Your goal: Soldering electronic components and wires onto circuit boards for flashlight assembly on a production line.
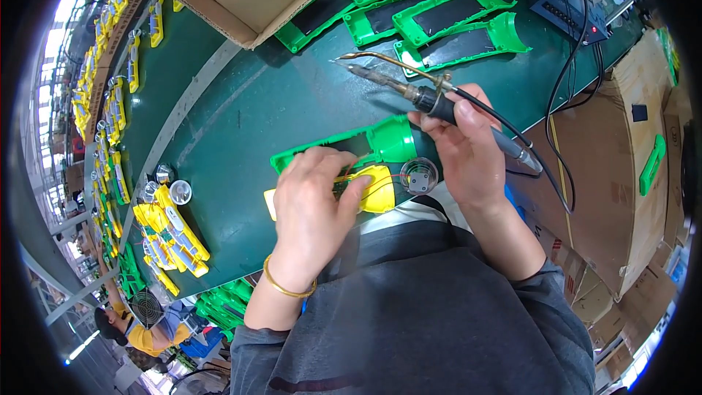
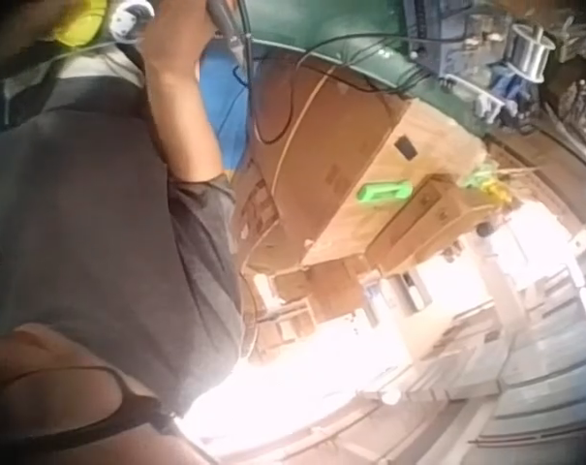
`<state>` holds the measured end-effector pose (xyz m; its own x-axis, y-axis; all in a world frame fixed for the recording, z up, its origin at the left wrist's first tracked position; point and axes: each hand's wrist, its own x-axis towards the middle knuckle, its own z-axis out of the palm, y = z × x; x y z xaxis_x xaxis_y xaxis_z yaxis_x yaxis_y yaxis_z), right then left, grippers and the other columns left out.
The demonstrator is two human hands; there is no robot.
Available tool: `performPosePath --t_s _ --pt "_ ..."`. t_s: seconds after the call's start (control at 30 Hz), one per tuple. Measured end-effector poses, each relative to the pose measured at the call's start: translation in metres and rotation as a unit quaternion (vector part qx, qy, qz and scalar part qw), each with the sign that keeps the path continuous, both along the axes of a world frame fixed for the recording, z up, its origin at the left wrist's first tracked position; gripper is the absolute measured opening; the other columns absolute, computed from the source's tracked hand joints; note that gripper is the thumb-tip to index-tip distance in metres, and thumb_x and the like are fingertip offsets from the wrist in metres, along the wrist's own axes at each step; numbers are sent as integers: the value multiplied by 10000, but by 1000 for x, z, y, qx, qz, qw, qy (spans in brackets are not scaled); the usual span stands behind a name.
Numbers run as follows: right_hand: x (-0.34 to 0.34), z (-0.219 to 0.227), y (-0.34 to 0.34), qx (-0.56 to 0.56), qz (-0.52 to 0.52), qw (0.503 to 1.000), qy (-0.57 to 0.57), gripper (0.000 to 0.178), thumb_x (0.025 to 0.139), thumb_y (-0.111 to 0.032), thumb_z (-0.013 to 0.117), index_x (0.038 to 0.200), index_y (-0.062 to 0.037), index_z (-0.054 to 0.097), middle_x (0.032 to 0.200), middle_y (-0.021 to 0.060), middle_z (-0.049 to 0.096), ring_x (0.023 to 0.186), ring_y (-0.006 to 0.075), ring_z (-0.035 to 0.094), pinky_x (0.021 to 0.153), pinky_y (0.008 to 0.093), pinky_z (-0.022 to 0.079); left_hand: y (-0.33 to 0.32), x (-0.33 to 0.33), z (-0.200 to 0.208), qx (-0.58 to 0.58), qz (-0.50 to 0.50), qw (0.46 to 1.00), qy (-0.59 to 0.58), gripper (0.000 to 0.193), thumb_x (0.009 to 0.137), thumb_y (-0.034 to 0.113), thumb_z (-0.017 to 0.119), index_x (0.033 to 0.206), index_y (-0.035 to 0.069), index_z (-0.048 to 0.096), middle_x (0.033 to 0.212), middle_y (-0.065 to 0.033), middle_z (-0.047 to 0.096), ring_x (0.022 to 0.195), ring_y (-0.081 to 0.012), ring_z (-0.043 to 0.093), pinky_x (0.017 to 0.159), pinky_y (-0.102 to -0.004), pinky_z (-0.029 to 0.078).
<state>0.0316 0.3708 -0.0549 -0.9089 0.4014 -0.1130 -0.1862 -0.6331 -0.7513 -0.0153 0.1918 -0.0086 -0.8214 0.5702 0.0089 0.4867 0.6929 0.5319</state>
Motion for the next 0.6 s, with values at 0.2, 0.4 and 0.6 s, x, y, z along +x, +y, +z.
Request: performPosePath --t_s 0.2,0.4,0.6 --pt "-1 -7 -16 -14 -2 1000 18 201 921 -226 501 996 -39 501 880 75 603 836 160 583 837 323 452 -13 -12 -10 160 95 967 -171 91 731 44 677 818 20 667 799 -122 634 724 -265 635 654 -321 494" --pt "-1 -12 -20 -10 0 999 47 203 935 -213 491 1029 -35 513 920 74 588 845 153 579 806 304 457 5 -27 0 -5 23 1000 -20 82 711 102 671 710 24 645 667 -135 615 607 -297 618 574 -372 494" --pt "0 -11 -21 -19 -2 998 57 204 941 -213 488 1041 -40 530 935 61 583 854 150 578 801 295 462 17 -34 5 -120 -52 991 8 149 708 117 637 616 14 581 615 -163 580 582 -345 597 541 -437 480"
